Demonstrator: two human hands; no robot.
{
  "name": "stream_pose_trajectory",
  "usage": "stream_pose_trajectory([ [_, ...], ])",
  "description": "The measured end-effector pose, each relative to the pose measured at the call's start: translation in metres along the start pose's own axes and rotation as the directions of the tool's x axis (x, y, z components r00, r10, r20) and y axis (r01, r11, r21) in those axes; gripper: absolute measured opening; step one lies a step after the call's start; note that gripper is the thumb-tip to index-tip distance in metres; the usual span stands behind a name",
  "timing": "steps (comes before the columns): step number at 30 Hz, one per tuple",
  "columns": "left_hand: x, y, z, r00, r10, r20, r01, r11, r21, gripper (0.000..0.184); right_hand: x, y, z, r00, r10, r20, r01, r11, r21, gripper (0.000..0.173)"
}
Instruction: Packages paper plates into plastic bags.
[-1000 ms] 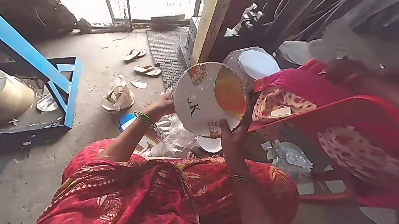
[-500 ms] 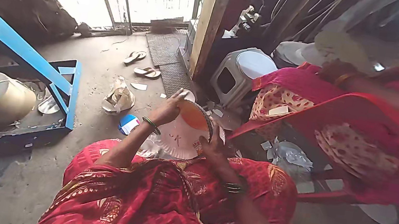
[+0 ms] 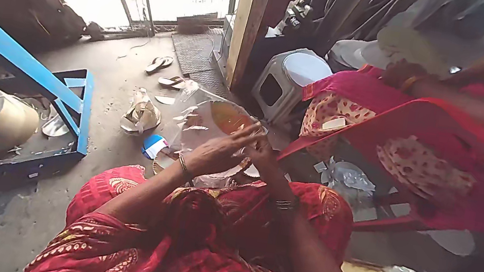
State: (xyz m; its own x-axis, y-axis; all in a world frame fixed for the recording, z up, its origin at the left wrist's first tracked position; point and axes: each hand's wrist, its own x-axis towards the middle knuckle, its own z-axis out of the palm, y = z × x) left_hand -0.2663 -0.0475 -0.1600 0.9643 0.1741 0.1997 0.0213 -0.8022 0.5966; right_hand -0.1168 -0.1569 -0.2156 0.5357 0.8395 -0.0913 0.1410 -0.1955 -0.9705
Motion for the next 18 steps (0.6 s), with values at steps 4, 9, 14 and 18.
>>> stream_pose_trajectory([
  [4,-0.015,-0.009,-0.040,0.962,-0.069,-0.265,0.071,0.997,0.000,0.055,0.001,-0.005,-0.005,0.994,0.079,-0.070,-0.056,0.959,0.277,0.075],
  [9,-0.025,-0.057,-0.050,0.810,-0.235,-0.537,0.310,0.950,0.051,0.050,0.013,-0.021,-0.009,0.975,0.152,-0.161,-0.073,0.906,0.416,0.081],
  [14,-0.030,-0.040,-0.039,0.766,-0.399,-0.504,0.289,0.914,-0.285,0.054,0.011,-0.037,-0.014,0.965,0.158,-0.210,-0.039,0.877,0.480,0.078],
  [18,-0.033,-0.029,-0.034,0.713,-0.520,-0.470,0.155,0.770,-0.619,0.060,0.007,-0.042,-0.014,0.948,0.230,-0.222,-0.061,0.812,0.581,0.076],
])
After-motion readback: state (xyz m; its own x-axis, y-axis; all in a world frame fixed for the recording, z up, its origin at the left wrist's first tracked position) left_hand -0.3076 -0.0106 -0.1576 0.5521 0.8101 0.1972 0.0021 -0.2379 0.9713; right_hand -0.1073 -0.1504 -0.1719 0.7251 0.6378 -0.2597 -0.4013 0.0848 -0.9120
